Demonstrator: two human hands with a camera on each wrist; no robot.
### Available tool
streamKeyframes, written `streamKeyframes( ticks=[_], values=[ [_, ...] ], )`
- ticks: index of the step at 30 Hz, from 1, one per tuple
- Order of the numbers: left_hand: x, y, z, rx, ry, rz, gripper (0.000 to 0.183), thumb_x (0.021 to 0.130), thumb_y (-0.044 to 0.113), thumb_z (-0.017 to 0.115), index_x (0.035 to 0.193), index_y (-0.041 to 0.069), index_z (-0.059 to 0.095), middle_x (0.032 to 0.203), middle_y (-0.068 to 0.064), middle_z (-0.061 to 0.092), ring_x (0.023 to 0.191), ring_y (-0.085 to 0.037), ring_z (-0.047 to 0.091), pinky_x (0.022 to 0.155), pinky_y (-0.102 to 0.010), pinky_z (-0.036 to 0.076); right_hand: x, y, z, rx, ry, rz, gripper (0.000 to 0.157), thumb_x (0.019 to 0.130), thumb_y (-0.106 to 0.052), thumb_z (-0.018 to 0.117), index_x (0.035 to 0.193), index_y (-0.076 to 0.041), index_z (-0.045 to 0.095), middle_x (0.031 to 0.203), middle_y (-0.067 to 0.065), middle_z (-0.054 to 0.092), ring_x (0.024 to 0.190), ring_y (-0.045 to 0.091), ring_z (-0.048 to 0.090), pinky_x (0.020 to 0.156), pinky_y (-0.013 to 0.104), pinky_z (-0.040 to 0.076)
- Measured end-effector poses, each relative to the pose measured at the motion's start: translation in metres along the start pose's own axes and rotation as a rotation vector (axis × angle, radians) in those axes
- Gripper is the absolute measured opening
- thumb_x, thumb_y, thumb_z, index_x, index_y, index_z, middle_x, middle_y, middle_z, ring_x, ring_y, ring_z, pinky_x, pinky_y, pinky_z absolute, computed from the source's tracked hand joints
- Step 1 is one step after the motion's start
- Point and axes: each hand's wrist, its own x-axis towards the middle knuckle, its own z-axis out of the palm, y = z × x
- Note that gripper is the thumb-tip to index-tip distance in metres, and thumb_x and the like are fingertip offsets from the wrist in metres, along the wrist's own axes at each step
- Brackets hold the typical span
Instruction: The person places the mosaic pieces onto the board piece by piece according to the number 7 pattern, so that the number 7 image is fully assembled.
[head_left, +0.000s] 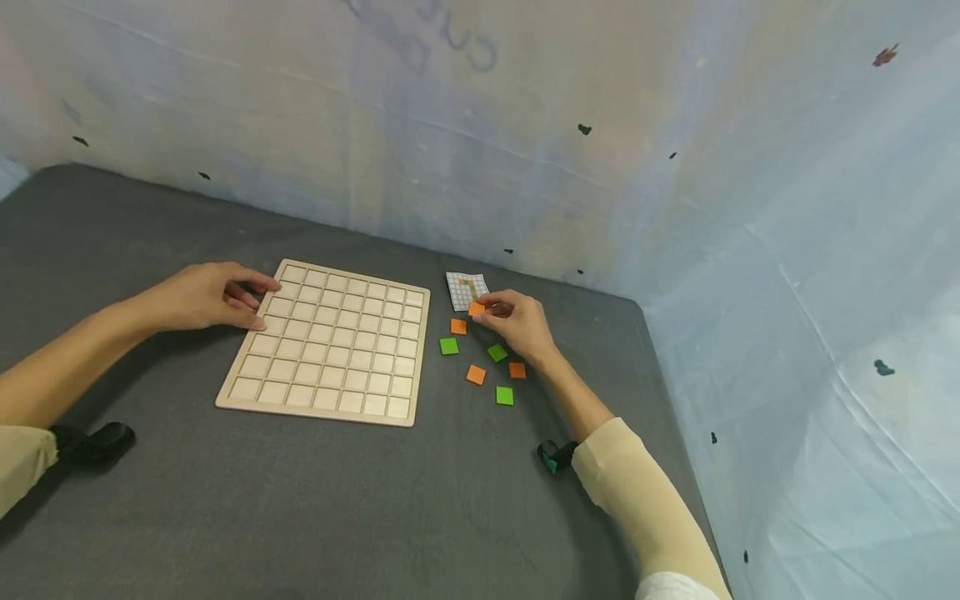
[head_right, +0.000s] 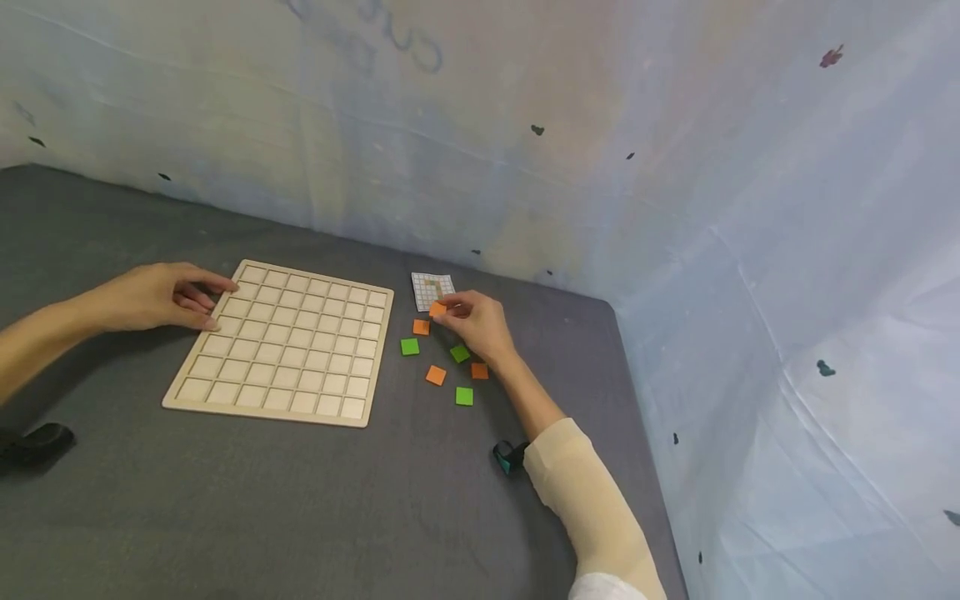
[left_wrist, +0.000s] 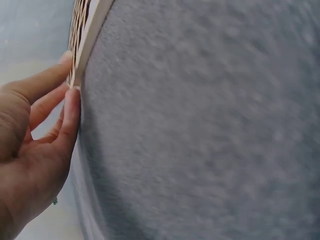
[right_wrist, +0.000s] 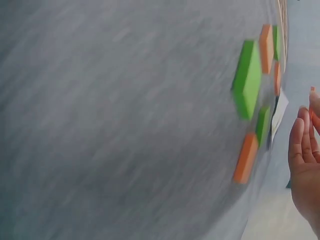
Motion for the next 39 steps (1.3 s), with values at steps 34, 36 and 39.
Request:
streamKeyframes(
  ticks=[34,36,39],
  values=[
    [0.003,0.000,-0.004,0.019,0.003,-0.030,0.062,0.084,0.028,0.082,0.136,0.005,0.059,0.124,-0.016,0.058,0.107,-0.029,0.061,0.073,-0.026,0.052,0.039,-0.085,0.082,0.089,-0.079,-0.128,0.023,0.090,-0.017,0.075,0.112,-0.010,0.074,0.101,0.003,0.069,0.086,0.007,0.065,0.071,0.020,0.052],
    [0.004,0.000,-0.003,0.018,0.004,-0.024,0.062,0.083,0.029,0.083,0.136,0.005,0.059,0.123,-0.015,0.059,0.106,-0.029,0.061,0.073,-0.026,0.052,0.041,-0.090,0.086,0.099,-0.082,-0.123,0.023,0.090,-0.017,0.076,0.112,-0.010,0.074,0.101,0.002,0.070,0.086,0.006,0.065,0.071,0.019,0.053],
    [0.004,0.000,-0.003,0.015,0.005,-0.018,0.062,0.083,0.029,0.083,0.135,0.006,0.060,0.121,-0.015,0.059,0.104,-0.025,0.061,0.074,-0.026,0.052,0.044,-0.096,0.092,0.105,-0.087,-0.115,0.023,0.089,-0.019,0.076,0.111,-0.010,0.075,0.101,0.001,0.070,0.087,0.006,0.066,0.072,0.018,0.053]
  ],
)
